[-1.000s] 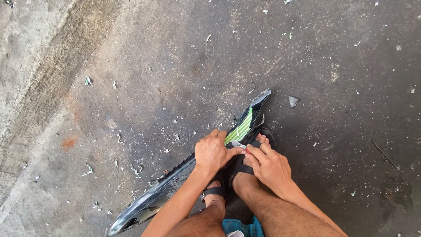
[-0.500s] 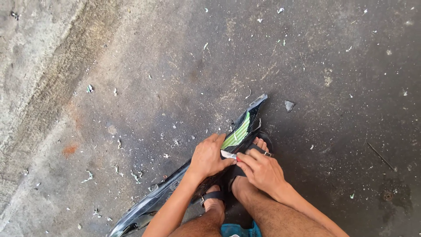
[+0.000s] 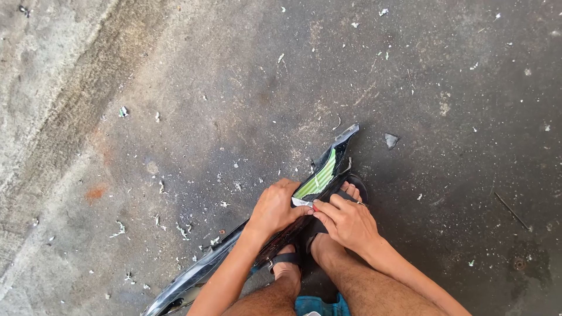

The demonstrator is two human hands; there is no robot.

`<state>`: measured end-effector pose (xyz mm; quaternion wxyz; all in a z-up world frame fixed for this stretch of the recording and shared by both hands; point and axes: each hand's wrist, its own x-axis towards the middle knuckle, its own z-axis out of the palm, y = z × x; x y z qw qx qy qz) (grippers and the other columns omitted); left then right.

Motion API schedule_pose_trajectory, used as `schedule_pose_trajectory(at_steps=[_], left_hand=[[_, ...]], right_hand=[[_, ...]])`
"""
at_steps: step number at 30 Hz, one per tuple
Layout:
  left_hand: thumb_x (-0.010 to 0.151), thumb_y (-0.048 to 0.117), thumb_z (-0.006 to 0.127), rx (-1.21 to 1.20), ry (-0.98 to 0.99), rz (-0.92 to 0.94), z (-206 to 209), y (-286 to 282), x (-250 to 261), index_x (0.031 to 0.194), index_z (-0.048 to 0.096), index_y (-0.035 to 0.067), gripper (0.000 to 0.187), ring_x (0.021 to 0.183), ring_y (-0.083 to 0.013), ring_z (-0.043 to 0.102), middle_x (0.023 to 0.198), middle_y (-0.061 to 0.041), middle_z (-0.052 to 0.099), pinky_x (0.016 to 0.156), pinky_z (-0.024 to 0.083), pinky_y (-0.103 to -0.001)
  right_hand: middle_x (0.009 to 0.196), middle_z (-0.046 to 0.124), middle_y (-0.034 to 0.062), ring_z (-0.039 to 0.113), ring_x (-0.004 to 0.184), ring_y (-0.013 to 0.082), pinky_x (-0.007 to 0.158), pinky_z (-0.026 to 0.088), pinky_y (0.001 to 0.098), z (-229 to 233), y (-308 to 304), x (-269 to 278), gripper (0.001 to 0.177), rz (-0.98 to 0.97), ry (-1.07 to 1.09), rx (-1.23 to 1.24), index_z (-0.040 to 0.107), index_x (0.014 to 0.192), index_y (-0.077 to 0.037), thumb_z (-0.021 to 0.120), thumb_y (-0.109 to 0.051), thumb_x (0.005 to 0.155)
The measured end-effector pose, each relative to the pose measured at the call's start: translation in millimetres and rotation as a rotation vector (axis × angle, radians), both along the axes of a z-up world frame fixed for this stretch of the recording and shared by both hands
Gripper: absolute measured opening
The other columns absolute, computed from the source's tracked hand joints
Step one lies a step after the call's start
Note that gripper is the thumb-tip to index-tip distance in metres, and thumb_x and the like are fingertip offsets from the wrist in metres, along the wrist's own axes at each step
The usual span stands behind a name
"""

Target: The person sits on the floor and uses a red utility knife to scrape black paint off a long, curved automotive part. They hold the part with their left hand and repeatedly scrape the surface with the knife in their right hand, removing flakes of paint.

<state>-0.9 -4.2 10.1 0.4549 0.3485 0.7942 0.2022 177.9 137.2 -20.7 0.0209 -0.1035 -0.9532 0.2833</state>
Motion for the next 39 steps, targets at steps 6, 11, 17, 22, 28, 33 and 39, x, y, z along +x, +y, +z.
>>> schedule_pose_trajectory(at_steps=[6, 11, 17, 22, 28, 33, 39], left_hand=[[0.077, 0.042, 0.083, 0.052, -0.053, -0.005, -0.6, -0.6, -6.1, 0.128, 0.066, 0.002, 0.068, 0.107, -0.0405, 0.070, 0.108, -0.018, 0.071, 0.090, 0.058, -0.052], [0.078, 0.046, 0.081, 0.048, 0.002, 0.001, -11.3, -4.9, 0.4, 0.127, 0.068, 0.006, 0.065, 0.103, -0.0398, 0.071, 0.108, -0.015, 0.070, 0.088, 0.059, -0.053], [0.079, 0.052, 0.079, 0.030, 0.076, 0.005, -17.4, -4.7, 7.2, 0.124, 0.069, 0.009, 0.064, 0.097, -0.0382, 0.072, 0.105, -0.013, 0.070, 0.084, 0.059, -0.053], [0.076, 0.059, 0.079, -0.059, 0.097, 0.033, -14.4, 1.9, 10.7, 0.122, 0.071, 0.012, 0.066, 0.099, -0.0361, 0.073, 0.105, -0.009, 0.071, 0.085, 0.060, -0.050], [0.073, 0.067, 0.076, -0.172, 0.136, 0.066, -16.9, 9.8, 20.1, 0.119, 0.072, 0.013, 0.071, 0.096, -0.0380, 0.073, 0.105, -0.009, 0.071, 0.083, 0.060, -0.052], [0.064, 0.082, 0.071, -0.318, 0.183, 0.106, -13.6, 19.4, 21.4, 0.106, 0.075, 0.014, 0.080, 0.095, -0.0392, 0.074, 0.096, -0.011, 0.073, 0.082, 0.060, -0.051], [0.058, 0.092, 0.064, -0.376, 0.174, 0.103, -16.9, 27.0, 18.7, 0.101, 0.076, 0.011, 0.093, 0.095, -0.0411, 0.074, 0.096, -0.013, 0.074, 0.082, 0.060, -0.051]], right_hand=[[0.068, 0.048, 0.0024, 0.062, 0.053, 0.0286, 0.051, 0.055, 0.0404, 2.6, -3.4, -3.8, 0.027, -0.001, 0.012, 0.018, 0.071, 0.117, -0.033, 0.052, -0.041, 0.100], [0.071, 0.050, 0.0019, 0.063, 0.054, 0.0287, 0.051, 0.055, 0.0405, 4.0, -4.6, -0.2, 0.026, -0.022, -0.011, 0.027, 0.071, 0.115, -0.031, 0.053, -0.041, 0.100], [0.072, 0.052, 0.0022, 0.064, 0.055, 0.0293, 0.052, 0.055, 0.0417, 7.1, -2.4, 0.5, 0.025, -0.049, -0.025, 0.030, 0.071, 0.114, -0.029, 0.054, -0.040, 0.100], [0.074, 0.056, 0.0022, 0.067, 0.058, 0.0302, 0.054, 0.057, 0.0419, 9.6, -2.6, 3.0, 0.025, -0.084, -0.069, 0.017, 0.072, 0.113, -0.029, 0.054, -0.040, 0.100], [0.076, 0.056, 0.0008, 0.068, 0.059, 0.0307, 0.054, 0.058, 0.0427, 11.7, -0.6, 10.1, 0.024, -0.144, -0.124, 0.048, 0.071, 0.114, -0.034, 0.055, -0.043, 0.099], [0.078, 0.060, -0.0011, 0.071, 0.065, 0.0302, 0.056, 0.060, 0.0424, 6.3, -0.7, 17.1, 0.025, -0.227, -0.186, 0.035, 0.072, 0.115, -0.036, 0.057, -0.045, 0.096], [0.083, 0.063, 0.0027, 0.072, 0.068, 0.0326, 0.059, 0.061, 0.0439, 11.2, -5.0, 17.3, 0.025, -0.292, -0.191, 0.093, 0.073, 0.115, -0.032, 0.059, -0.043, 0.097]])
